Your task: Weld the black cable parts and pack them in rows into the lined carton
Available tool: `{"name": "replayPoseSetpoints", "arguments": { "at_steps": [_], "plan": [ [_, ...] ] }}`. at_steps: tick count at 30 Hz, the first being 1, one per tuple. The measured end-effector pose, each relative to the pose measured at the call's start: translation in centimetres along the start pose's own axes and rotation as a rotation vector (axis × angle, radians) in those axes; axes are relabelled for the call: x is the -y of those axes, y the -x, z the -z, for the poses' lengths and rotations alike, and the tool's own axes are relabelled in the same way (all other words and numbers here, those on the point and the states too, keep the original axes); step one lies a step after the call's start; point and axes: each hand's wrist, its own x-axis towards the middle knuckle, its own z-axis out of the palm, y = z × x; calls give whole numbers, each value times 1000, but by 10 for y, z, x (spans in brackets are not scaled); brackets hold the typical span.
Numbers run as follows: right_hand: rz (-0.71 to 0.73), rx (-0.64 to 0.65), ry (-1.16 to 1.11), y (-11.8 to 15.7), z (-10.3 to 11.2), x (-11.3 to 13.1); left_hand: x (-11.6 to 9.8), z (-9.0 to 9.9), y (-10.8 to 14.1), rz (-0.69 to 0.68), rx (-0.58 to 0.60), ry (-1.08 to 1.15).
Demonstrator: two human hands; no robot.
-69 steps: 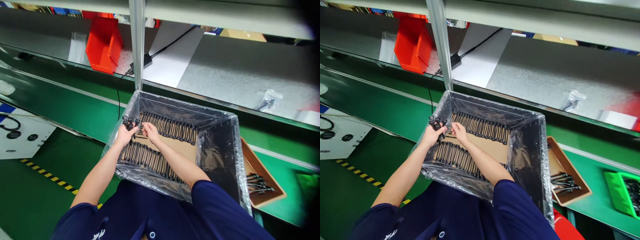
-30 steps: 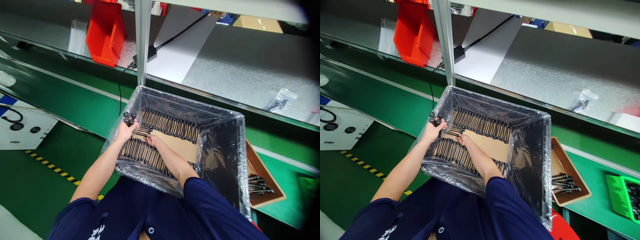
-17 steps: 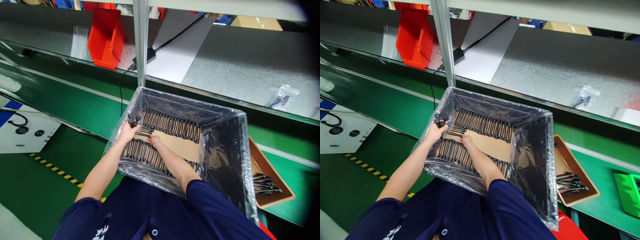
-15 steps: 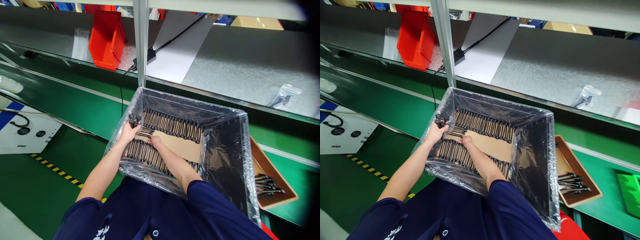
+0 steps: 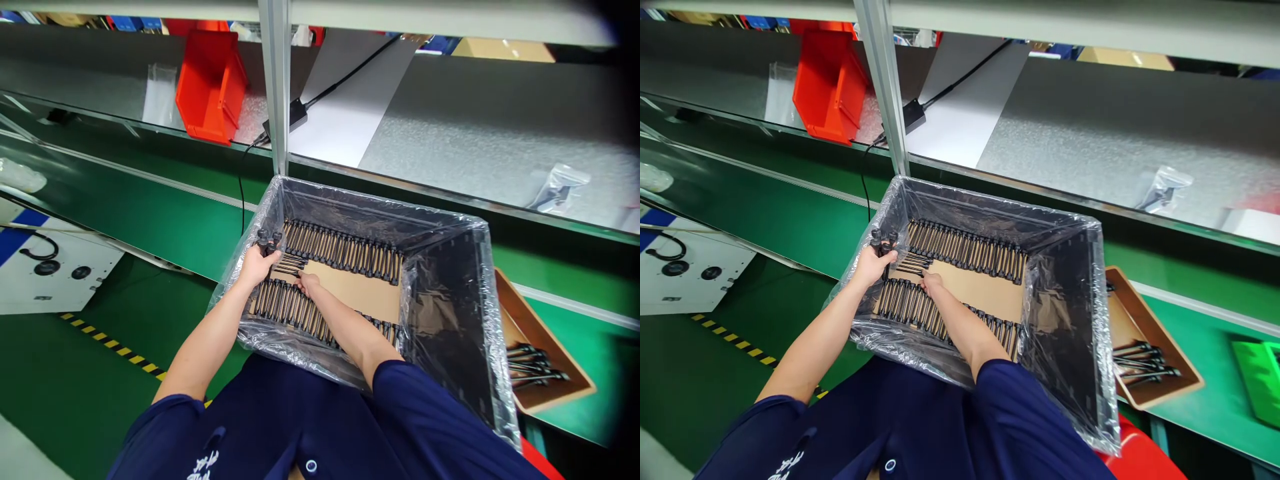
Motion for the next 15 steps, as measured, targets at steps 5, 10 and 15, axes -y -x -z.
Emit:
{"name": "replayPoseSetpoints", "arguments": {
  "at_steps": [5, 10, 15],
  "plan": [
    [230, 33, -24, 34, 18, 14, -3, -1, 2, -7, -27, -4],
    [722, 404, -26, 90, 22, 38, -3, -7, 5, 12, 10, 95],
    [855, 458, -12, 117, 5, 36, -1, -14, 8, 88, 24, 154]
  ]
}}
